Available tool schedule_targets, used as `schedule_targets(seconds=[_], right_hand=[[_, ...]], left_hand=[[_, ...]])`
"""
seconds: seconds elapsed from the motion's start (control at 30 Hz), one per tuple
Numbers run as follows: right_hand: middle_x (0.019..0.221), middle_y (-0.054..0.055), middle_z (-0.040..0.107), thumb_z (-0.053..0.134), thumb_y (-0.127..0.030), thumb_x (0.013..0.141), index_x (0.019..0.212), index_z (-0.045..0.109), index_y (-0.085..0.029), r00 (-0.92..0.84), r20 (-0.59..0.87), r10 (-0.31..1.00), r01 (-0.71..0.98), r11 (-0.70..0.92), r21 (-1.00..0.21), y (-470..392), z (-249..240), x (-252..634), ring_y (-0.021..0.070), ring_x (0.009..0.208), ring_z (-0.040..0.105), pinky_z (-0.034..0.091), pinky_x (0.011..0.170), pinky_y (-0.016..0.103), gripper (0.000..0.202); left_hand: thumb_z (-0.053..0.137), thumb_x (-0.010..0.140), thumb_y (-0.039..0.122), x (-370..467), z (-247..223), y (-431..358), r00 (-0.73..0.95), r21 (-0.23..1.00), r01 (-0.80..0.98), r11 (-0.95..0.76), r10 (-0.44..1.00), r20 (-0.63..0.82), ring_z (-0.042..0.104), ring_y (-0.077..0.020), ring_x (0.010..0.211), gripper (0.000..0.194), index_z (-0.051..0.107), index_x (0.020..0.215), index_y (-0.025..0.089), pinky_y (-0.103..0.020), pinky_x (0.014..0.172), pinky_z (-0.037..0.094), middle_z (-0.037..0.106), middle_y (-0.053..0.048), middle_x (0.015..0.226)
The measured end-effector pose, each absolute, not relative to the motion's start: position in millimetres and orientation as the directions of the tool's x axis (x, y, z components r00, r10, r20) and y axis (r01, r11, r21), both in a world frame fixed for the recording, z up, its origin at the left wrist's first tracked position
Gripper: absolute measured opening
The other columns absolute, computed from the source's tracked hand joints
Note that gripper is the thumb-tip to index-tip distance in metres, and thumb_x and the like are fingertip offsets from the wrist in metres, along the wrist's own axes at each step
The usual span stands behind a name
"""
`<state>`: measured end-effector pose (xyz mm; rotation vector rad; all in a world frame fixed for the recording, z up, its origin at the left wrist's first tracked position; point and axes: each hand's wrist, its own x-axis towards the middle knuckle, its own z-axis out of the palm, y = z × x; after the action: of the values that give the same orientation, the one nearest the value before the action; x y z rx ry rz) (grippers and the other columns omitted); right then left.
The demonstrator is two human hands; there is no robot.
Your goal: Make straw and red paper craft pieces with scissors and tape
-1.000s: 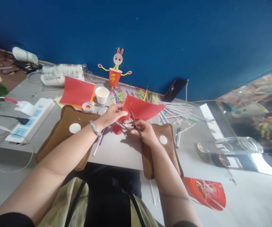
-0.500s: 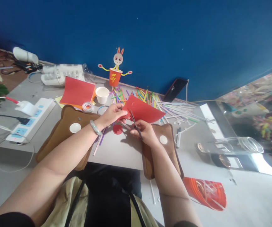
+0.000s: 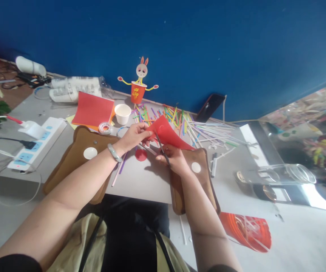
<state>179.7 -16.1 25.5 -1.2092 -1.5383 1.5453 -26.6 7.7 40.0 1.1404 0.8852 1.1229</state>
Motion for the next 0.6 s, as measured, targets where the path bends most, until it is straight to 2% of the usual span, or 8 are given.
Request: schedule_targets(seconds=[0.27, 0.43, 0.6], right_hand=[[0.052, -0.003, 0.059, 0.087, -0.049, 0.057, 0.078, 0.057, -0.018, -0.357, -0.164, 0.92, 0.14, -0.12, -0.983, -16.7, 24.8, 176.7, 0.0098, 0.043, 0.047, 0.031, 0.041, 0.022, 0.048], [0.051, -0.002, 0.06, 0.087, -0.052, 0.056, 0.08, 0.059, -0.018, -0.325, -0.151, 0.934, 0.136, -0.112, -0.984, -15.6, 22.7, 174.8, 0.0099, 0.041, 0.046, 0.033, 0.041, 0.023, 0.05], [0.052, -0.003, 0.059, 0.087, -0.053, 0.056, 0.08, 0.058, -0.018, -0.319, -0.14, 0.938, 0.139, -0.1, -0.985, -16.6, 21.3, 172.8, 0.0102, 0.041, 0.047, 0.033, 0.041, 0.022, 0.051]], left_hand=[[0.07, 0.081, 0.036, -27.1, 33.7, 10.2, 0.221, 0.967, -0.253, 0.009, 0.974, 0.049, 0.061, -0.0089, 0.049, 0.026, 0.056, 0.082, 0.014, -0.02, 0.049, 0.048, 0.065, 0.0, 0.064], [0.079, 0.072, 0.04, -25.2, 35.1, 6.3, 0.289, 0.976, -0.205, 0.07, 0.957, -0.007, 0.062, -0.0095, 0.052, 0.036, 0.06, 0.086, 0.013, -0.021, 0.051, 0.049, 0.068, -0.002, 0.071], [0.076, 0.075, 0.042, -24.0, 32.8, 6.5, 0.279, 0.96, -0.258, 0.109, 0.96, -0.034, 0.059, -0.0083, 0.052, 0.035, 0.062, 0.084, 0.012, -0.021, 0.051, 0.049, 0.07, -0.004, 0.074]])
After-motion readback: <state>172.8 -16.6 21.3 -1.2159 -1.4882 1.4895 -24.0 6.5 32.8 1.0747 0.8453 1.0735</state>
